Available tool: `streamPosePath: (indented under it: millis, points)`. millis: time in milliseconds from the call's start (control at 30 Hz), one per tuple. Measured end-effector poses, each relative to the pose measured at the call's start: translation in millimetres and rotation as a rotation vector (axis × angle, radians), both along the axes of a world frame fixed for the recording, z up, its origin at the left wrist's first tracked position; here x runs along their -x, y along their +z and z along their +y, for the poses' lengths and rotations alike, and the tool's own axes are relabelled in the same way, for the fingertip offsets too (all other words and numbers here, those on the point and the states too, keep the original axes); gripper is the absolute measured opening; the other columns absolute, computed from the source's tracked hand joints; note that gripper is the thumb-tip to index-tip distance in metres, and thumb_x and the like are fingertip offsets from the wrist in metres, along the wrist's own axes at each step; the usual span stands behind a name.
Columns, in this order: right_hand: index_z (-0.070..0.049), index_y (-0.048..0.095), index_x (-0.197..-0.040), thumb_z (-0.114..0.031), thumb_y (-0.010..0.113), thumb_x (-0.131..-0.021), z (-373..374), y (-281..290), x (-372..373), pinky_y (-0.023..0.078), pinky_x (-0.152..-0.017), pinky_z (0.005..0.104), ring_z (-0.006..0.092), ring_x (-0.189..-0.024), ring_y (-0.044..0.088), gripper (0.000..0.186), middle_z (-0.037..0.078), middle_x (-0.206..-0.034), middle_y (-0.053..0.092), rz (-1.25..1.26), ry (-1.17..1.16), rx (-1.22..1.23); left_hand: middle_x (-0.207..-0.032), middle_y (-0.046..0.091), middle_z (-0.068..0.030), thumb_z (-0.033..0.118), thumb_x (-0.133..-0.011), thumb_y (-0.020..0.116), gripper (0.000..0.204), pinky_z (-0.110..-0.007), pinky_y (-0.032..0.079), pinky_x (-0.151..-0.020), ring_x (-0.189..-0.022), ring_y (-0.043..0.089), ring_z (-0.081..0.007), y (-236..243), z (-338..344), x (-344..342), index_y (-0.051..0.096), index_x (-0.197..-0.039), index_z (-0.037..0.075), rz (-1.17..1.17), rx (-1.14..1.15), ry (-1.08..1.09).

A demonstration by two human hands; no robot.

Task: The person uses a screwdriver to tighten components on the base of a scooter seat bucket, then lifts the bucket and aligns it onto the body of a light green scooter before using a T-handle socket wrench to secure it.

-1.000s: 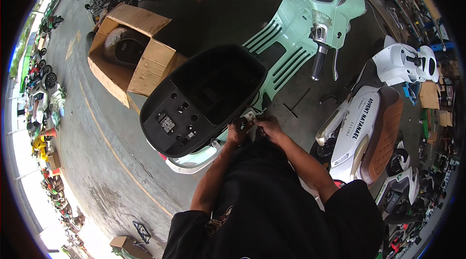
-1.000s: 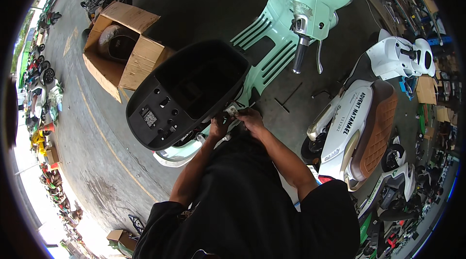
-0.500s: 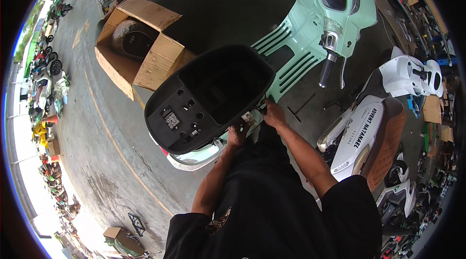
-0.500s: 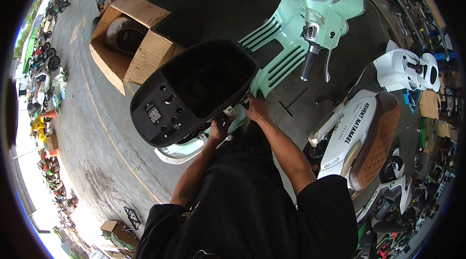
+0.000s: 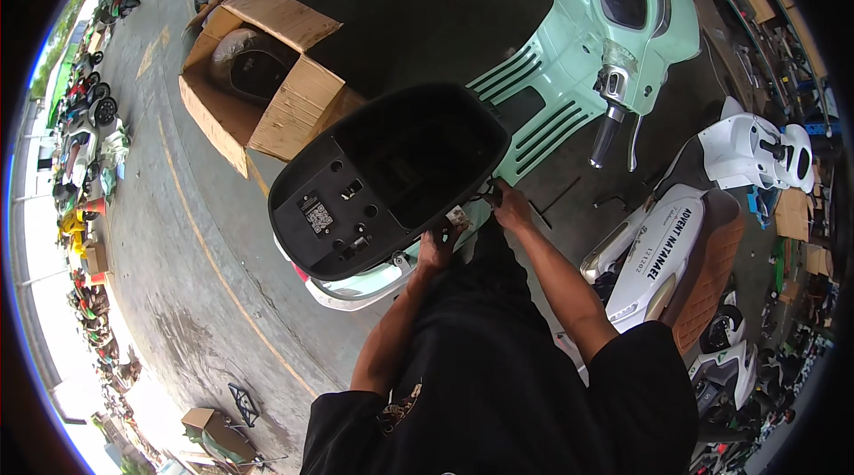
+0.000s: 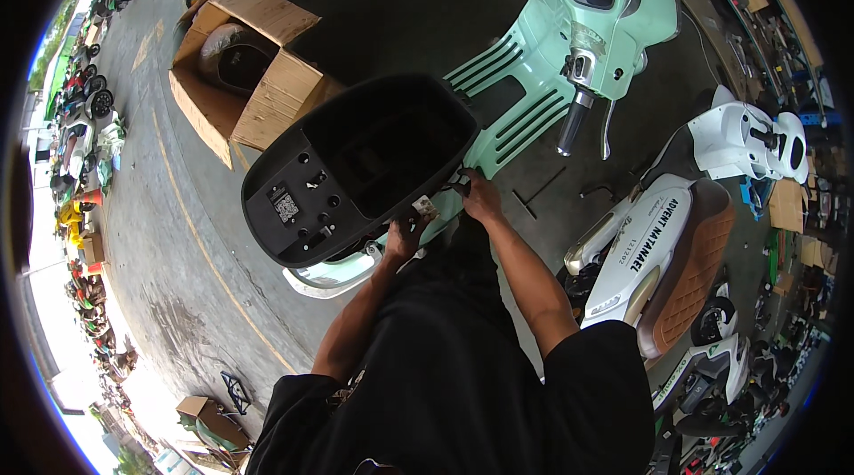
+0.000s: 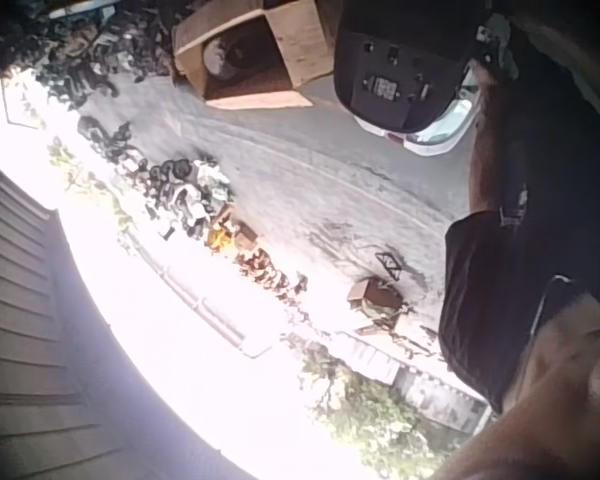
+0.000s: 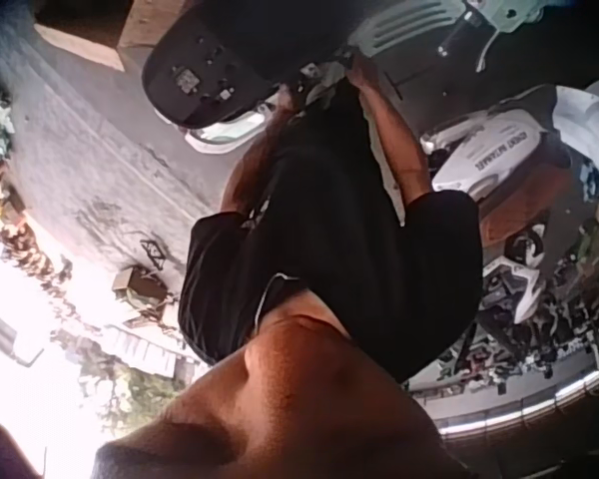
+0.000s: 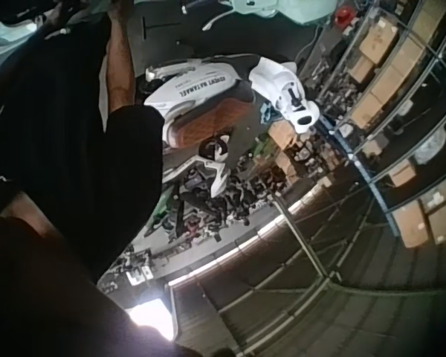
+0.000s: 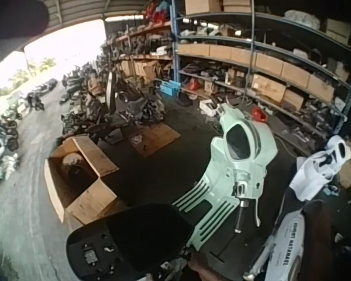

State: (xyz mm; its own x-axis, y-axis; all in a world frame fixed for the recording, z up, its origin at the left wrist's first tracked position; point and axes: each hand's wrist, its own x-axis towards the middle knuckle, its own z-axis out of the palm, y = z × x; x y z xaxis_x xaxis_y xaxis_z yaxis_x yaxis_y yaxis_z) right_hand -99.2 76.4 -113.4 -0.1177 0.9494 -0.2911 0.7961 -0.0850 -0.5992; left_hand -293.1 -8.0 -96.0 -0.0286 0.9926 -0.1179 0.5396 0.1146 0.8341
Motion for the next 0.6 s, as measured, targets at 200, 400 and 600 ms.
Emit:
streamPosePath:
  millis: [200, 400, 600]
  points:
    - [-0.004, 0.063, -0.106, -0.019, 0.068, -0.080, -4, -6, -10, 0.049, -0.077, 0.0356, 0.0260, -0.090, 0.065, 0.031, 0.015, -0.097, 0.067, 0.282, -0.155, 0.241, -0.090, 0.061, -0.0160, 0.024, -0.084, 0.068, 0.025, -0.042, 0.046, -0.073, -0.085, 0.059, -0.0314, 1, 2, -2, 0.056, -0.085, 0.001, -0.011, 0.034, -0.003]
    - [-0.006, 0.067, -0.103, -0.023, 0.067, -0.080, -17, -15, -4, 0.049, -0.079, 0.0347, 0.0262, -0.088, 0.065, 0.029, 0.016, -0.097, 0.068, 0.490, -0.101, 0.304, -0.087, 0.059, -0.0146, 0.023, -0.084, 0.069, 0.026, -0.042, 0.046, -0.074, -0.084, 0.058, -0.0316, -3, 0, 0, 0.054, -0.088, 0.002, 0.010, 0.016, -0.008]
    - [-0.008, 0.068, -0.102, -0.023, 0.060, -0.082, -2, -5, -9, 0.048, -0.079, 0.0409, 0.0343, -0.090, 0.064, 0.026, 0.019, -0.092, 0.067, 0.069, -0.139, 0.069, -0.082, 0.059, -0.0132, 0.023, -0.083, 0.070, 0.027, -0.042, 0.045, -0.072, -0.082, 0.058, -0.0302, -22, -8, 6, 0.054, -0.091, 0.002, 0.084, -0.078, -0.029]
